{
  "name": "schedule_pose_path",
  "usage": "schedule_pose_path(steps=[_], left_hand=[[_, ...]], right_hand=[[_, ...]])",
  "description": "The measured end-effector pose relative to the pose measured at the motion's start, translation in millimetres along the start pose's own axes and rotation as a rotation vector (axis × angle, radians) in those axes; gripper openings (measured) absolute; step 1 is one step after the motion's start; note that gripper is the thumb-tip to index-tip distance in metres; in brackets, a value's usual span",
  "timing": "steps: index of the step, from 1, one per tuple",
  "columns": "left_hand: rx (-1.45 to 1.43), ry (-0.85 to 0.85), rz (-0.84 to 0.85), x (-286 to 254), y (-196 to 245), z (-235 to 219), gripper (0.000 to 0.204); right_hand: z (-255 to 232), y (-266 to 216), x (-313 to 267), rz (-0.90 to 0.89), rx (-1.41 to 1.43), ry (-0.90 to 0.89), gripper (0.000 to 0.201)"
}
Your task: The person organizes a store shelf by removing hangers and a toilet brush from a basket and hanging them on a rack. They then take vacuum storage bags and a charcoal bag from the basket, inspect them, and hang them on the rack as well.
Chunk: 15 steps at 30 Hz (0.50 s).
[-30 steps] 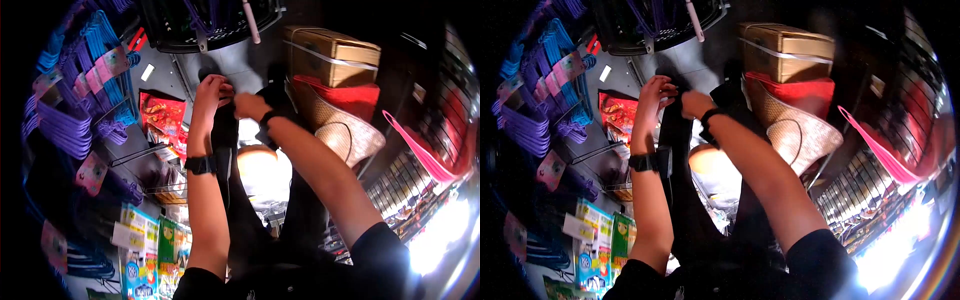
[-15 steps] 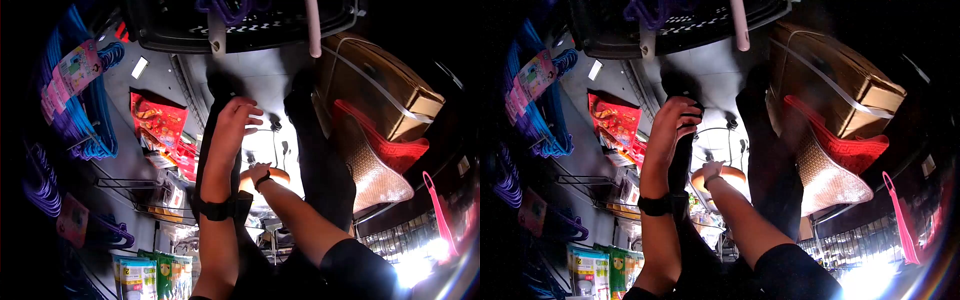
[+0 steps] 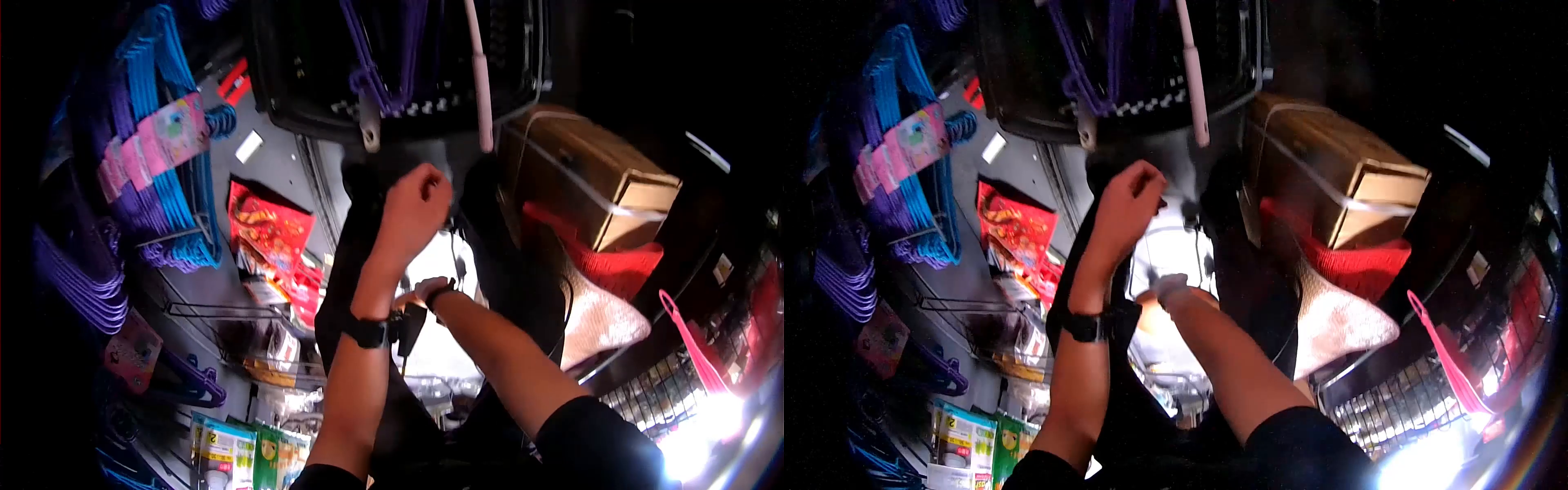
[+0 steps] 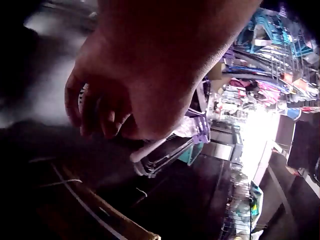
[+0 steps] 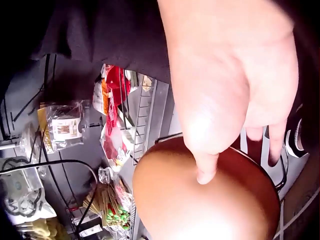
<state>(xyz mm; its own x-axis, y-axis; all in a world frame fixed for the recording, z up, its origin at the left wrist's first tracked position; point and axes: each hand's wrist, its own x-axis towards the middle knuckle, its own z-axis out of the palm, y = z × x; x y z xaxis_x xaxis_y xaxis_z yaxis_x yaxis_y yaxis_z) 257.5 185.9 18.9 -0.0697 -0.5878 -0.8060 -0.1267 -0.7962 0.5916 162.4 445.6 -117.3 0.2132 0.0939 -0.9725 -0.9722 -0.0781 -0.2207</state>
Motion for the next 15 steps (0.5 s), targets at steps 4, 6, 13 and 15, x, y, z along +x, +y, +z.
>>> schedule_pose_path(steps=[4,6,13,15], left_hand=[[-0.007,-0.333,0.117,3.4,52.8,-9.9,0.013],[-0.163,-0.542,0.175,-5.1,88.6,-16.8,0.014],[-0.328,-0.649,0.536,15.5,133.8,-37.5,0.034],[-0.295,-0.544,0.617,18.6,128.9,-42.7,0.025]], right_hand=[[-61.0,-11.6,5.9,-0.072,0.088,0.317,0.038],[-107.4,-20.8,21.6,-0.116,0.138,0.505,0.038],[-222.9,-17.9,75.7,-0.104,0.192,0.847,0.038],[-237.4,-11.9,89.1,-0.105,0.183,0.875,0.038]])
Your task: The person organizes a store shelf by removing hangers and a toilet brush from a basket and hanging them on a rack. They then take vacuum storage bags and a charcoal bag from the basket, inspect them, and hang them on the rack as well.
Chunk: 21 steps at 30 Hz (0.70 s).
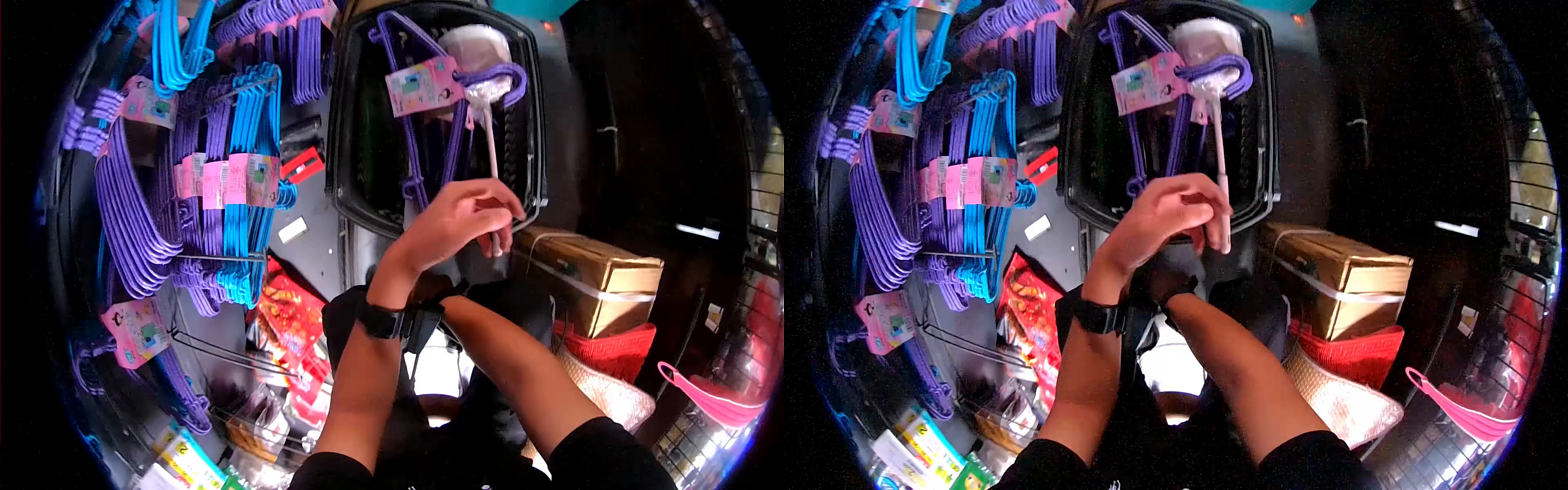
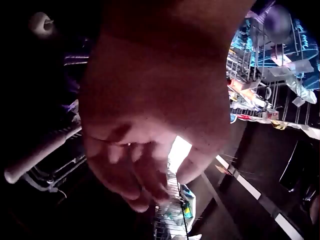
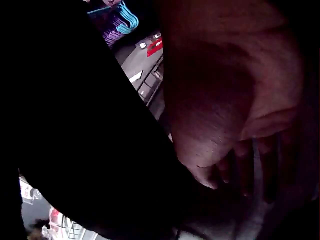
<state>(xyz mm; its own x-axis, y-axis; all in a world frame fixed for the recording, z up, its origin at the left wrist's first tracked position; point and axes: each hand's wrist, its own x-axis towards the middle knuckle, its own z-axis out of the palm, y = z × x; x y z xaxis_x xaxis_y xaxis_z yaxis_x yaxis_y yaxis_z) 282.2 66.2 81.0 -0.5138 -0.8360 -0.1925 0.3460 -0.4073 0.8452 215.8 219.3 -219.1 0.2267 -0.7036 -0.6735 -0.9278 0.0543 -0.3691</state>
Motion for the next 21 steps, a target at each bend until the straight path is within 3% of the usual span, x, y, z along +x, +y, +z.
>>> schedule_pose_path(steps=[1,3,4,7,8,11,12,15,16,18,20,21], left_hand=[[0.033,0.074,0.085,0.3,-5.9,-5.2,0.023],[0.376,0.587,0.334,14.9,-30.9,-12.6,0.023],[0.981,0.762,0.506,18.4,-34.0,-21.5,0.038],[1.441,0.923,0.453,14.4,-50.9,-21.6,0.055],[1.417,0.838,0.376,14.9,-59.4,-27.3,0.067],[1.525,0.777,0.157,16.6,-57.4,-23.4,0.067],[1.565,0.692,0.056,17.4,-56.4,-24.4,0.064],[1.534,0.720,-0.012,14.9,-62.9,-17.2,0.056],[1.553,0.715,-0.008,15.7,-65.8,-19.5,0.050],[1.517,0.743,-0.014,17.3,-63.7,-17.9,0.045],[1.490,0.764,-0.038,20.1,-66.1,-23.3,0.042],[1.485,0.768,-0.050,23.5,-68.5,-30.1,0.041]], right_hand=[[-1.0,1.9,7.8,-0.001,0.011,0.016,0.038],[-0.3,7.3,19.6,-0.003,0.017,0.038,0.038],[-0.6,10.0,24.8,-0.009,0.031,0.052,0.038],[-5.1,14.7,24.0,-0.030,0.076,0.093,0.039],[-6.4,15.7,18.7,-0.041,0.093,0.104,0.039],[-1.4,25.3,-3.6,-0.133,0.171,0.146,0.039],[-2.1,33.6,-14.5,-0.219,0.229,0.164,0.039],[-34.0,56.8,-56.1,-0.532,0.387,0.176,0.039],[-61.8,50.3,-74.1,-0.478,0.341,0.132,0.039],[-162.8,-14.6,-134.7,-0.124,0.075,-0.056,0.038],[-224.2,-30.0,-208.4,-0.296,0.116,0.239,0.030],[-231.9,-24.2,-223.8,-0.401,0.092,0.427,0.021]])
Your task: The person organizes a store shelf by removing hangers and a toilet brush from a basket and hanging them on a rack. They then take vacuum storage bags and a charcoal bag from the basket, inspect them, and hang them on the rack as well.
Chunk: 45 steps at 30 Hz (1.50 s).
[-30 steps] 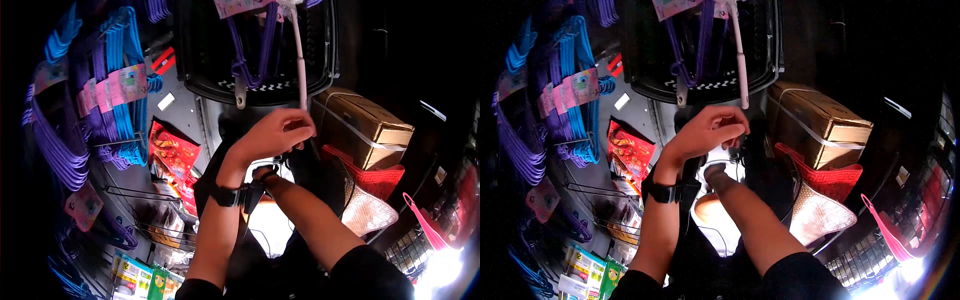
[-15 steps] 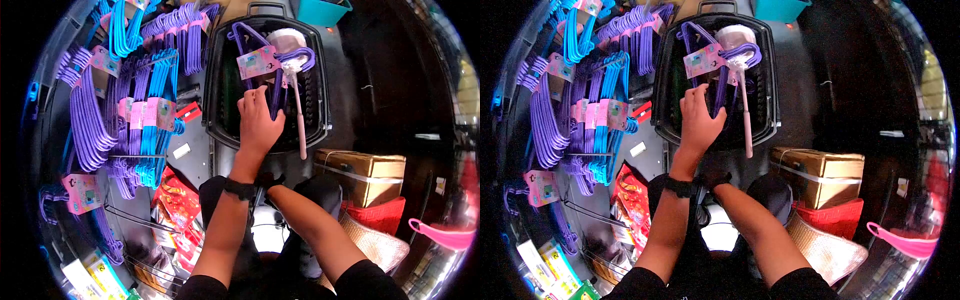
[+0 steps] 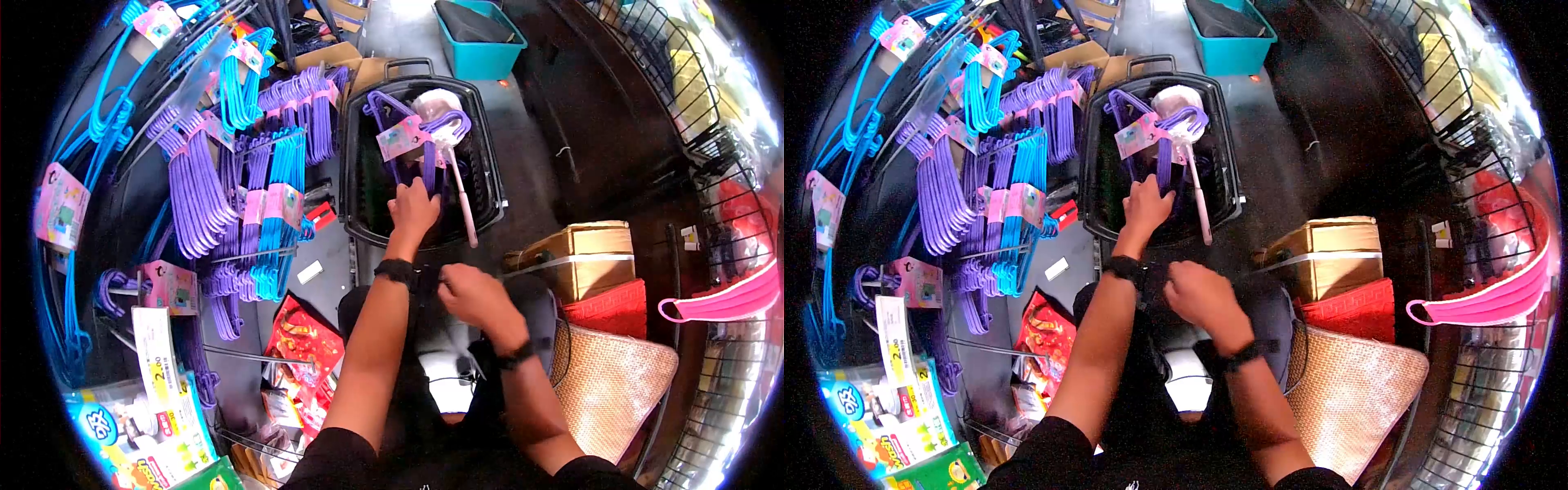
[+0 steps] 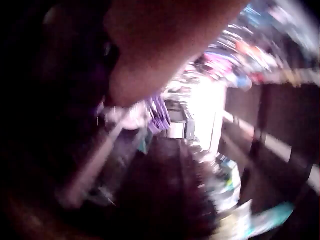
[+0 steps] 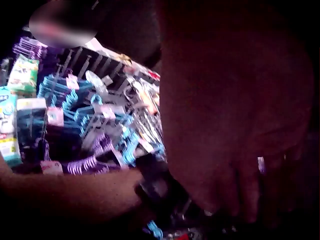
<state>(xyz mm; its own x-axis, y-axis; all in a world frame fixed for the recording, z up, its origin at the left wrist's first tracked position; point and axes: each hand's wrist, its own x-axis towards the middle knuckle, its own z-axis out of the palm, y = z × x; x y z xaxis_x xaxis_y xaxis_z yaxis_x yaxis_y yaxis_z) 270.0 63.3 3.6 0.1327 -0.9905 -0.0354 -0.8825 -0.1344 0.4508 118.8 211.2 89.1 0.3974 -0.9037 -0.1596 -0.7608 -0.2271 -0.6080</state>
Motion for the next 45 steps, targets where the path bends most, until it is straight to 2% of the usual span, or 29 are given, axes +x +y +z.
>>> schedule_pose_path(steps=[1,2,3,4,6,8,9,10,12,15,16,18,20,22,23,27,28,30,33,34,35,36,37,38,40,41,44,45], left_hand=[[-0.002,-0.004,-0.011,4.0,-2.7,1.4,0.040],[0.001,0.004,-0.015,2.8,-3.3,0.5,0.039],[0.004,0.010,-0.015,0.6,-1.7,-1.4,0.038],[0.008,0.013,-0.009,-1.3,0.7,-3.1,0.037],[-0.071,0.039,-0.046,1.5,-2.4,-4.0,0.035],[-0.176,0.110,-0.049,0.1,-14.7,-4.3,0.036],[-0.248,0.152,0.011,3.9,-23.2,-3.5,0.037],[-0.321,0.192,0.072,4.5,-25.2,-9.8,0.038],[-0.464,0.222,0.048,4.0,-30.3,-17.1,0.037],[-0.616,0.184,0.131,-24.7,-17.8,-48.7,0.026],[-0.550,0.232,0.180,-26.8,-20.9,-48.7,0.028],[-0.606,0.268,0.289,-48.4,-14.2,-62.0,0.032],[-0.763,0.196,0.346,-62.1,-9.6,-68.6,0.027],[-0.863,0.162,0.361,-90.6,8.8,-93.2,0.025],[-0.814,0.154,0.363,-99.7,12.9,-103.2,0.022],[-1.122,0.073,0.308,-141.6,47.6,-143.8,0.017],[-1.117,0.082,0.351,-146.7,50.8,-148.8,0.015],[-1.127,0.051,0.308,-160.7,59.3,-159.2,0.014],[-1.148,0.092,0.318,-180.3,69.7,-171.8,0.018],[-1.155,0.081,0.327,-186.6,74.3,-177.6,0.019],[-1.115,0.094,0.247,-195.9,76.9,-185.4,0.021],[-1.137,0.124,0.280,-202.5,78.5,-189.0,0.024],[-1.076,0.101,0.191,-214.5,84.6,-199.4,0.028],[-1.096,0.112,0.188,-212.1,80.2,-196.2,0.031],[-1.278,0.016,0.237,-227.3,80.2,-200.1,0.033],[-1.240,0.022,0.210,-228.7,74.9,-199.1,0.035],[-1.162,0.030,0.272,-232.0,53.5,-193.1,0.032],[-1.140,0.051,0.253,-233.9,51.7,-193.1,0.029]], right_hand=[[-24.1,-10.6,-11.6,-0.023,0.011,0.110,0.018],[-54.4,-24.4,-22.2,0.020,-0.030,0.085,0.018],[-74.0,-28.0,-31.6,-0.029,-0.053,0.098,0.013],[-97.7,-36.3,-41.6,-0.192,0.066,0.197,0.012],[-146.1,-75.1,-69.4,-0.386,0.276,0.360,0.026],[-179.7,-98.5,-99.1,-0.752,0.271,0.525,0.023],[-184.8,-112.4,-112.4,-0.850,0.326,0.659,0.015],[-192.3,-126.1,-128.3,-0.883,0.324,0.720,0.019],[-204.0,-154.8,-164.4,-0.819,0.307,0.783,0.032],[-216.7,-175.1,-205.2,-0.833,0.302,0.855,0.056],[-219.3,-175.8,-216.2,-0.828,0.302,0.870,0.054],[-221.0,-173.5,-237.1,-0.807,0.289,0.887,0.050],[-221.9,-170.2,-257.1,-0.798,0.280,0.896,0.046],[-222.1,-167.5,-276.1,-0.789,0.281,0.896,0.041],[-222.0,-166.2,-285.2,-0.788,0.282,0.894,0.039],[-219.1,-162.5,-319.3,-0.808,0.306,0.870,0.031],[-218.9,-161.5,-328.2,-0.810,0.307,0.869,0.029],[-218.0,-159.0,-343.1,-0.818,0.313,0.868,0.024],[-217.9,-155.5,-360.2,-0.819,0.317,0.896,0.018],[-217.8,-154.8,-361.0,-0.805,0.308,0.929,0.016],[-219.7,-152.5,-357.4,-0.788,0.293,0.970,0.014],[-221.3,-151.5,-349.4,-0.759,0.275,1.023,0.011],[-222.9,-150.8,-333.9,-0.722,0.241,1.119,0.009],[-225.6,-145.2,-316.9,-0.678,0.196,1.217,0.009],[-238.3,-117.5,-290.7,-0.589,-0.009,1.217,0.016],[-238.0,-104.5,-269.6,-0.524,0.187,1.140,0.017],[-254.4,-109.5,-224.8,-0.507,0.269,1.107,0.016],[-257.4,-102.8,-201.4,-0.577,0.208,1.148,0.017]])
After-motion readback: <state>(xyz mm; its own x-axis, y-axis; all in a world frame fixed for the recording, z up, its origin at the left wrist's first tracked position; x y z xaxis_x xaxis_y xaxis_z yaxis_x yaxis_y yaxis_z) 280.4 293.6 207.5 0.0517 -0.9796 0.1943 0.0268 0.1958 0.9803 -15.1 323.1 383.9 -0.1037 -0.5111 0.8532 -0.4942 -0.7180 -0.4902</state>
